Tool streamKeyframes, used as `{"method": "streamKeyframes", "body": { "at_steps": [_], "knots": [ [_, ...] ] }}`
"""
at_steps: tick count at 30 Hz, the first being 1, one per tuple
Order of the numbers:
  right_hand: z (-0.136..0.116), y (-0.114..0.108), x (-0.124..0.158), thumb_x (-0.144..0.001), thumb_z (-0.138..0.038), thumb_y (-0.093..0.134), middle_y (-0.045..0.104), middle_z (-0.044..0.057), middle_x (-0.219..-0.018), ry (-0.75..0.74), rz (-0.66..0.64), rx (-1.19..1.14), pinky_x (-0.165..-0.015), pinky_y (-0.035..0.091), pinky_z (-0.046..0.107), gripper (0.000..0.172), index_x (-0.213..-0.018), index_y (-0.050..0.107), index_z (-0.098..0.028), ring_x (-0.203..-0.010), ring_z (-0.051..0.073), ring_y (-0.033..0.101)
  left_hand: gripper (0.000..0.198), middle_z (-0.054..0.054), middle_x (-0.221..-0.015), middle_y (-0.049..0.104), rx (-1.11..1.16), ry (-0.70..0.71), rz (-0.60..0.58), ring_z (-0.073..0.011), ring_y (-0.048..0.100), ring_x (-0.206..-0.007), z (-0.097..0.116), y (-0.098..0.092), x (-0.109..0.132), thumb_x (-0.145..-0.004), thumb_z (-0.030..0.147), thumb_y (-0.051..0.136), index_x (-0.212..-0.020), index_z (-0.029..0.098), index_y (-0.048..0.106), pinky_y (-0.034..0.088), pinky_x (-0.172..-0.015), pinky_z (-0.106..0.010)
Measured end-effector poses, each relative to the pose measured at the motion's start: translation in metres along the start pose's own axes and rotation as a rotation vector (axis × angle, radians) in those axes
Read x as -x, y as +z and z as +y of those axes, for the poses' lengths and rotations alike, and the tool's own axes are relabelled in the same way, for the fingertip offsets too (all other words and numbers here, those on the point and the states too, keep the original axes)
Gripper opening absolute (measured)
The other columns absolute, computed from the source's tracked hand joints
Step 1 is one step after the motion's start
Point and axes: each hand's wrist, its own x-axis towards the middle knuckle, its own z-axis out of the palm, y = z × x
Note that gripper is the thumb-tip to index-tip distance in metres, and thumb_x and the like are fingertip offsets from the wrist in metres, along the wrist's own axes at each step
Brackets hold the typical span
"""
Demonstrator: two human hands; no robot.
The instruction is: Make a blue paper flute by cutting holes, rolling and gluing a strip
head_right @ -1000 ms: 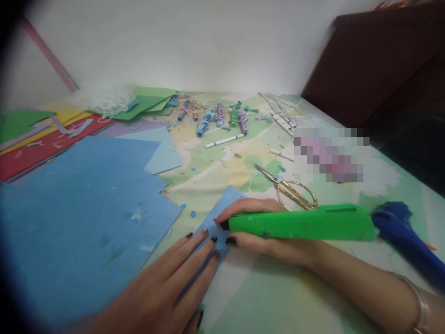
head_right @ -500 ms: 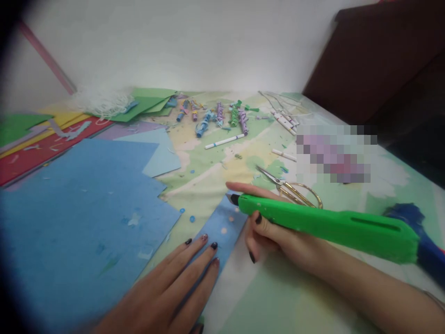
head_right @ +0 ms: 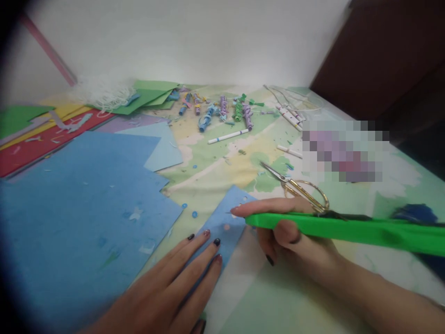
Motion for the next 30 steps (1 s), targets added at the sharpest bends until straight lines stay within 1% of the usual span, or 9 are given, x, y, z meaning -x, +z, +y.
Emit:
{"method": "streamKeyframes", "body": {
  "at_steps": [2, 5, 7, 11, 15, 18, 23, 27, 30],
  "knots": [
    [-0.004, 0.001, 0.001, -0.081, -0.050, 0.048, 0.049, 0.000, -0.047, 0.016, 0.024, 0.042, -0.035, 0.030, 0.025, 0.042, -0.108, 0.062, -0.021, -0.039, 0.013, 0.044, 0.039, -0.013, -0.122, 0.055, 0.002, 0.002, -0.006, -0.0281, 0.046, -0.117, 0.000, 0.000, 0.000, -0.081, 0.028, 0.045, -0.115, 0.011, 0.054, 0.040, -0.098, -0.039],
    [-0.011, 0.005, -0.003, -0.080, -0.043, 0.051, 0.051, -0.001, -0.050, 0.058, 0.039, 0.045, -0.038, 0.036, 0.026, 0.045, -0.120, 0.051, -0.021, -0.042, 0.014, 0.047, 0.039, -0.013, -0.123, 0.054, 0.012, -0.009, -0.007, -0.0280, 0.045, -0.118, 0.000, -0.001, 0.000, -0.081, 0.027, 0.045, -0.115, 0.010, 0.054, 0.039, -0.099, -0.039],
    [-0.014, 0.007, -0.006, -0.078, -0.041, 0.056, 0.053, -0.001, -0.053, 0.090, 0.024, 0.010, -0.042, 0.040, 0.027, 0.044, -0.117, 0.048, -0.022, -0.046, 0.015, 0.049, 0.038, -0.013, -0.122, 0.054, 0.018, -0.013, 0.002, -0.0280, 0.044, -0.119, 0.000, 0.000, 0.000, -0.081, 0.026, 0.045, -0.115, 0.010, 0.054, 0.039, -0.100, -0.039],
    [-0.023, 0.011, -0.011, -0.075, -0.027, 0.063, 0.065, 0.003, -0.071, 0.126, -0.044, 0.004, -0.057, 0.051, 0.029, 0.028, -0.102, 0.054, -0.022, -0.062, 0.017, 0.061, 0.038, -0.013, -0.122, 0.055, 0.020, -0.010, 0.010, -0.0277, 0.044, -0.119, 0.000, 0.001, 0.001, -0.081, 0.025, 0.045, -0.114, 0.011, 0.055, 0.039, -0.099, -0.040],
    [-0.032, 0.009, -0.013, -0.068, -0.024, 0.071, 0.068, 0.005, -0.094, 0.188, -0.028, 0.099, -0.071, 0.054, 0.030, 0.034, -0.101, 0.063, -0.024, -0.080, 0.020, 0.065, 0.038, -0.013, -0.122, 0.054, 0.027, -0.010, 0.012, -0.0277, 0.044, -0.118, 0.000, 0.001, 0.001, -0.081, 0.023, 0.045, -0.115, 0.011, 0.054, 0.038, -0.100, -0.041],
    [-0.033, 0.006, -0.014, -0.066, -0.028, 0.073, 0.069, 0.005, -0.091, 0.194, -0.025, 0.118, -0.064, 0.055, 0.029, 0.038, -0.102, 0.065, -0.024, -0.079, 0.022, 0.065, 0.038, -0.013, -0.122, 0.054, 0.037, -0.011, 0.002, -0.0276, 0.044, -0.118, 0.000, 0.001, 0.001, -0.080, 0.023, 0.045, -0.115, 0.011, 0.054, 0.037, -0.101, -0.040],
    [-0.025, 0.002, -0.012, -0.075, -0.033, 0.063, 0.068, 0.004, -0.075, 0.159, -0.027, 0.204, -0.045, 0.049, 0.025, 0.027, -0.100, 0.065, -0.024, -0.056, 0.016, 0.061, 0.041, -0.012, -0.124, 0.052, 0.056, -0.008, -0.056, -0.0274, 0.041, -0.121, -0.003, -0.002, 0.000, -0.081, 0.023, 0.043, -0.119, 0.013, 0.051, 0.034, -0.102, -0.043],
    [-0.017, -0.001, -0.012, -0.075, -0.030, 0.061, 0.068, 0.003, -0.076, 0.084, -0.068, 0.304, -0.045, 0.047, 0.024, 0.023, -0.097, 0.064, -0.024, -0.055, 0.015, 0.059, 0.045, -0.012, -0.126, 0.050, 0.069, -0.011, -0.116, -0.0271, 0.038, -0.123, -0.006, -0.005, -0.002, -0.081, 0.024, 0.041, -0.123, 0.010, 0.047, 0.032, -0.103, -0.043],
    [-0.016, -0.005, -0.013, -0.074, -0.027, 0.061, 0.067, 0.002, -0.074, 0.020, -0.086, 0.410, -0.052, 0.049, 0.024, 0.021, -0.095, 0.066, -0.024, -0.060, 0.016, 0.061, 0.046, -0.012, -0.126, 0.050, 0.069, 0.007, -0.134, -0.0274, 0.038, -0.123, -0.008, -0.006, -0.003, -0.080, 0.024, 0.040, -0.123, 0.009, 0.047, 0.032, -0.103, -0.042]
  ]
}}
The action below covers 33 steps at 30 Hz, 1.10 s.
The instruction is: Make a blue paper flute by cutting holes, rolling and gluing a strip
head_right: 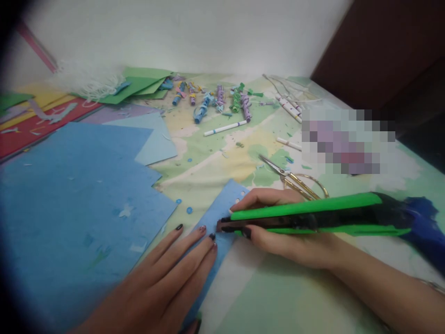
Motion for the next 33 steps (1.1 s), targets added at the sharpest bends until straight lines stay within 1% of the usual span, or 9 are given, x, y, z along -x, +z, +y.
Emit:
{"method": "streamKeyframes", "body": {
  "at_steps": [2, 5, 8, 11, 16, 22, 25, 30, 33],
  "knots": [
    [0.000, -0.002, 0.000, -0.075, -0.026, 0.059, 0.068, 0.003, -0.080, -0.047, -0.024, 0.073, -0.059, 0.051, 0.025, 0.024, -0.098, 0.066, -0.024, -0.068, 0.018, 0.064, 0.046, -0.012, -0.127, 0.050, 0.003, -0.001, 0.002, -0.0276, 0.037, -0.123, 0.000, 0.000, 0.000, -0.080, 0.025, 0.041, -0.123, 0.009, 0.047, 0.031, -0.103, -0.043],
    [0.001, -0.004, 0.000, -0.077, -0.024, 0.055, 0.067, 0.005, -0.096, -0.122, -0.073, 0.185, -0.069, 0.053, 0.025, 0.029, -0.104, 0.064, -0.022, -0.084, 0.020, 0.064, 0.047, -0.010, -0.128, 0.049, 0.016, -0.015, -0.013, -0.0268, 0.036, -0.123, 0.000, 0.001, 0.001, -0.081, 0.028, 0.041, -0.125, 0.011, 0.046, 0.030, -0.104, -0.042],
    [0.001, -0.004, 0.001, -0.077, -0.021, 0.054, 0.066, 0.004, -0.103, -0.188, -0.068, 0.259, -0.073, 0.052, 0.023, 0.031, -0.107, 0.063, -0.023, -0.091, 0.019, 0.062, 0.048, -0.010, -0.129, 0.048, 0.019, -0.024, -0.002, -0.0272, 0.035, -0.124, 0.000, 0.004, 0.001, -0.081, 0.028, 0.040, -0.125, 0.011, 0.046, 0.029, -0.104, -0.043],
    [0.001, -0.001, 0.002, -0.077, -0.020, 0.053, 0.067, 0.003, -0.098, -0.220, -0.061, 0.291, -0.069, 0.052, 0.021, 0.031, -0.106, 0.062, -0.023, -0.087, 0.018, 0.064, 0.048, -0.011, -0.129, 0.048, 0.016, -0.018, 0.031, -0.0284, 0.034, -0.124, 0.001, 0.007, 0.002, -0.080, 0.027, 0.039, -0.124, 0.010, 0.046, 0.029, -0.104, -0.045],
    [0.000, 0.004, 0.001, -0.076, -0.019, 0.050, 0.068, 0.001, -0.092, -0.254, -0.032, 0.335, -0.064, 0.051, 0.019, 0.028, -0.100, 0.064, -0.024, -0.081, 0.016, 0.065, 0.048, -0.011, -0.127, 0.049, 0.009, -0.014, 0.029, -0.0287, 0.035, -0.123, 0.001, 0.009, 0.002, -0.079, 0.025, 0.039, -0.124, 0.010, 0.046, 0.029, -0.103, -0.045],
    [-0.002, 0.008, 0.002, -0.071, -0.013, 0.048, 0.068, 0.000, -0.089, -0.231, -0.025, 0.368, -0.063, 0.050, 0.019, 0.031, -0.096, 0.063, -0.024, -0.078, 0.015, 0.065, 0.047, -0.012, -0.126, 0.049, 0.014, -0.010, 0.001, -0.0277, 0.037, -0.122, -0.001, 0.002, 0.000, -0.079, 0.024, 0.040, -0.124, 0.010, 0.045, 0.030, -0.103, -0.044],
    [-0.004, 0.010, 0.002, -0.070, -0.012, 0.046, 0.069, -0.001, -0.087, -0.246, 0.019, 0.369, -0.061, 0.050, 0.019, 0.031, -0.093, 0.064, -0.024, -0.075, 0.015, 0.065, 0.047, -0.011, -0.126, 0.050, 0.011, -0.002, -0.014, -0.0268, 0.038, -0.122, -0.002, 0.001, -0.001, -0.080, 0.024, 0.040, -0.125, 0.011, 0.045, 0.031, -0.103, -0.042],
    [-0.009, 0.015, 0.001, -0.069, -0.012, 0.045, 0.070, 0.001, -0.082, -0.286, 0.032, 0.371, -0.059, 0.052, 0.021, 0.028, -0.087, 0.064, -0.022, -0.071, 0.016, 0.066, 0.045, -0.010, -0.125, 0.051, -0.006, -0.019, 0.060, -0.0277, 0.037, -0.122, 0.000, 0.007, 0.000, -0.081, 0.029, 0.039, -0.122, 0.011, 0.049, 0.030, -0.103, -0.043],
    [-0.008, 0.019, 0.003, -0.072, -0.011, 0.046, 0.069, 0.001, -0.084, -0.273, 0.057, 0.375, -0.060, 0.052, 0.019, 0.028, -0.090, 0.063, -0.022, -0.072, 0.015, 0.066, 0.044, -0.008, -0.124, 0.052, -0.018, -0.026, 0.072, -0.0270, 0.037, -0.122, 0.002, 0.009, 0.001, -0.082, 0.030, 0.040, -0.121, 0.013, 0.051, 0.029, -0.104, -0.042]
  ]
}}
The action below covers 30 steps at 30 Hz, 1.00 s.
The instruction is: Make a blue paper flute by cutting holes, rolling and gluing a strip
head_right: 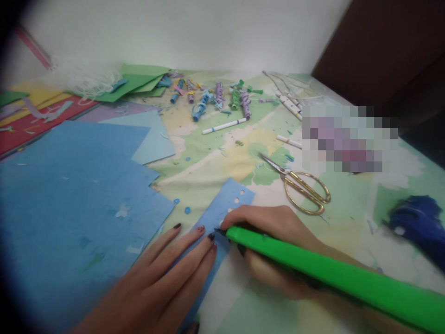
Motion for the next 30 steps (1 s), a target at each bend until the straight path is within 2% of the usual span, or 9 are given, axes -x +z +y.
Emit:
{"method": "streamKeyframes", "body": {
  "at_steps": [4, 7, 10, 14, 21, 30],
  "knots": [
    [0.002, 0.003, 0.003, -0.078, -0.013, 0.048, 0.068, 0.002, -0.090, -0.053, -0.018, -0.035, -0.070, 0.052, 0.019, 0.025, -0.096, 0.063, -0.023, -0.081, 0.015, 0.065, 0.043, -0.008, -0.123, 0.053, -0.006, -0.001, 0.048, -0.0273, 0.036, -0.122, 0.000, 0.001, 0.001, -0.083, 0.028, 0.038, -0.121, 0.013, 0.051, 0.027, -0.105, -0.044],
    [0.004, 0.003, 0.004, -0.080, -0.016, 0.050, 0.068, 0.002, -0.087, -0.072, -0.037, -0.080, -0.075, 0.052, 0.022, 0.021, -0.093, 0.064, -0.023, -0.084, 0.016, 0.065, 0.043, -0.008, -0.123, 0.053, -0.024, 0.031, 0.015, -0.0270, 0.038, -0.122, -0.002, -0.002, 0.001, -0.084, 0.028, 0.038, -0.122, 0.012, 0.050, 0.028, -0.104, -0.043],
    [0.005, 0.002, 0.004, -0.080, -0.015, 0.049, 0.068, 0.002, -0.083, -0.044, -0.046, -0.103, -0.076, 0.052, 0.023, 0.021, -0.091, 0.065, -0.023, -0.084, 0.016, 0.064, 0.044, -0.009, -0.124, 0.053, -0.041, 0.079, -0.036, -0.0260, 0.039, -0.121, -0.006, -0.008, 0.000, -0.084, 0.031, 0.041, -0.123, 0.011, 0.049, 0.031, -0.103, -0.040],
    [0.005, 0.001, 0.003, -0.080, -0.016, 0.048, 0.068, 0.003, -0.082, -0.043, -0.046, -0.114, -0.075, 0.052, 0.022, 0.021, -0.090, 0.065, -0.022, -0.082, 0.016, 0.065, 0.046, -0.009, -0.127, 0.051, -0.055, 0.097, -0.049, -0.0262, 0.039, -0.122, -0.008, -0.010, 0.001, -0.085, 0.034, 0.043, -0.125, 0.012, 0.048, 0.032, -0.103, -0.039],
    [0.002, -0.003, 0.001, -0.081, -0.022, 0.047, 0.068, 0.004, -0.088, -0.068, -0.084, -0.126, -0.073, 0.052, 0.022, 0.020, -0.092, 0.064, -0.022, -0.082, 0.016, 0.065, 0.041, -0.006, -0.131, 0.048, -0.076, 0.077, -0.057, -0.0230, 0.038, -0.124, -0.008, -0.008, 0.005, -0.085, 0.018, 0.041, -0.126, 0.016, 0.046, 0.033, -0.103, -0.036],
    [0.007, -0.004, 0.003, -0.080, -0.020, 0.047, 0.067, 0.004, -0.093, -0.083, -0.129, -0.166, -0.078, 0.050, 0.024, 0.022, -0.096, 0.062, -0.022, -0.085, 0.016, 0.064, 0.040, -0.005, -0.127, 0.052, 0.057, 0.030, -0.034, -0.0204, 0.040, -0.124, -0.008, -0.009, 0.004, -0.085, 0.016, 0.044, -0.126, 0.018, 0.047, 0.032, -0.105, -0.033]
  ]
}}
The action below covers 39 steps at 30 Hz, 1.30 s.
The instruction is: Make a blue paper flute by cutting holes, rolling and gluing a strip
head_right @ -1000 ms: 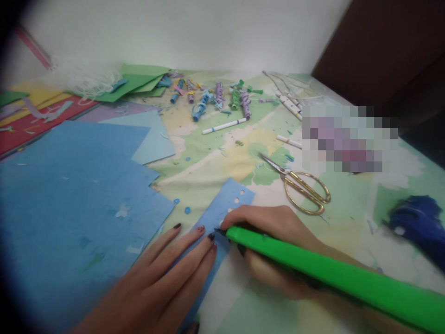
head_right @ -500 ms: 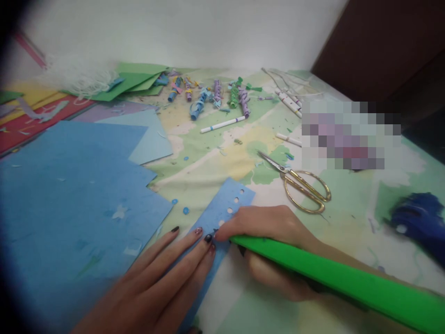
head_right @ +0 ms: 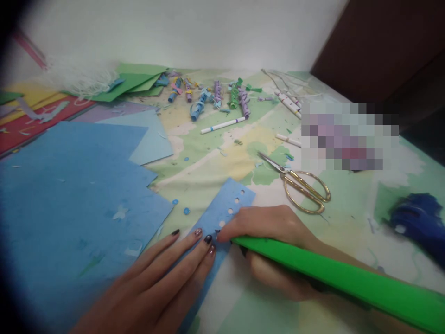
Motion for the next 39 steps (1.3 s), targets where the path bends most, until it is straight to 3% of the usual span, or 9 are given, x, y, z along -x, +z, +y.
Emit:
{"method": "streamKeyframes", "body": {
  "at_steps": [10, 16, 19, 22, 25, 28, 33, 35, 39],
  "knots": [
    [-0.006, 0.000, -0.003, -0.080, -0.021, 0.047, 0.068, 0.003, -0.085, 0.003, 0.022, 0.020, -0.070, 0.052, 0.023, 0.020, -0.092, 0.064, -0.022, -0.077, 0.016, 0.064, 0.040, -0.004, -0.128, 0.051, -0.018, -0.021, 0.025, -0.0209, 0.040, -0.123, 0.003, 0.002, 0.000, -0.086, 0.013, 0.038, -0.124, 0.017, 0.048, 0.033, -0.103, -0.035],
    [-0.002, -0.003, 0.001, -0.082, -0.028, 0.047, 0.068, 0.004, -0.087, 0.124, 0.191, -0.036, -0.065, 0.054, 0.026, 0.021, -0.093, 0.064, -0.023, -0.077, 0.019, 0.065, 0.037, -0.009, -0.115, 0.058, 0.104, -0.031, 0.086, -0.0246, 0.047, -0.113, 0.001, -0.001, -0.008, -0.084, 0.027, 0.044, -0.117, 0.013, 0.052, 0.040, -0.096, -0.039],
    [0.005, -0.006, -0.001, -0.084, -0.027, 0.047, 0.066, 0.005, -0.095, 0.193, 0.378, 0.019, -0.068, 0.053, 0.028, 0.024, -0.104, 0.060, -0.023, -0.083, 0.019, 0.064, 0.032, -0.010, -0.105, 0.060, 0.267, -0.157, 0.122, -0.0224, 0.052, -0.102, -0.001, -0.005, -0.015, -0.083, 0.032, 0.047, -0.107, 0.014, 0.055, 0.045, -0.088, -0.037],
    [0.013, -0.009, -0.004, -0.081, -0.027, 0.052, 0.064, 0.004, -0.102, 0.206, 0.508, 0.260, -0.076, 0.050, 0.029, 0.027, -0.107, 0.058, -0.024, -0.092, 0.020, 0.061, 0.030, -0.011, -0.109, 0.054, 0.333, -0.373, 0.122, -0.0212, 0.050, -0.102, -0.001, -0.009, -0.022, -0.080, 0.025, 0.052, -0.108, 0.016, 0.052, 0.045, -0.087, -0.038],
    [0.022, -0.015, -0.005, -0.081, -0.029, 0.054, 0.063, 0.005, -0.104, 0.112, 0.470, 0.450, -0.079, 0.048, 0.031, 0.030, -0.111, 0.056, -0.023, -0.092, 0.021, 0.060, 0.049, -0.012, -0.112, 0.049, 0.338, -0.517, 0.124, -0.0243, 0.045, -0.104, -0.001, -0.010, -0.029, -0.072, 0.031, 0.062, -0.115, 0.015, 0.044, 0.042, -0.087, -0.044],
    [0.030, -0.022, -0.003, -0.085, -0.029, 0.049, 0.060, 0.008, -0.105, 0.085, 0.432, 0.543, -0.079, 0.047, 0.033, 0.031, -0.114, 0.054, -0.022, -0.093, 0.021, 0.058, 0.050, -0.008, -0.100, 0.053, 0.412, -0.598, 0.065, -0.0219, 0.048, -0.094, -0.001, -0.012, -0.037, -0.068, 0.027, 0.065, -0.113, 0.015, 0.045, 0.043, -0.081, -0.041],
    [0.041, -0.025, 0.000, -0.082, -0.016, 0.044, 0.058, 0.011, -0.106, 0.090, 0.331, 0.695, -0.075, 0.048, 0.035, 0.041, -0.122, 0.048, -0.021, -0.092, 0.023, 0.057, 0.011, -0.001, -0.072, 0.053, 0.588, -0.647, -0.031, -0.0170, 0.048, -0.073, -0.006, -0.022, -0.043, -0.070, 0.024, 0.060, -0.078, 0.016, 0.058, 0.041, -0.068, -0.031],
    [0.044, -0.023, 0.000, -0.080, -0.010, 0.041, 0.058, 0.012, -0.105, 0.083, 0.324, 0.751, -0.074, 0.048, 0.035, 0.045, -0.123, 0.048, -0.020, -0.092, 0.024, 0.056, 0.011, 0.000, -0.066, 0.052, 0.794, -0.676, -0.011, -0.0146, 0.048, -0.067, -0.010, -0.025, -0.041, -0.073, 0.026, 0.056, -0.072, 0.015, 0.057, 0.040, -0.061, -0.026],
    [0.042, -0.020, 0.001, -0.079, -0.007, 0.038, 0.059, 0.014, -0.102, 0.050, 0.317, 0.782, -0.073, 0.047, 0.038, 0.049, -0.127, 0.045, -0.016, -0.091, 0.025, 0.054, 0.023, -0.002, -0.079, 0.059, 1.177, -0.742, 0.148, -0.0153, 0.054, -0.073, -0.016, -0.029, -0.033, -0.071, 0.026, 0.060, -0.091, 0.014, 0.057, 0.042, -0.062, -0.024]
  ]
}}
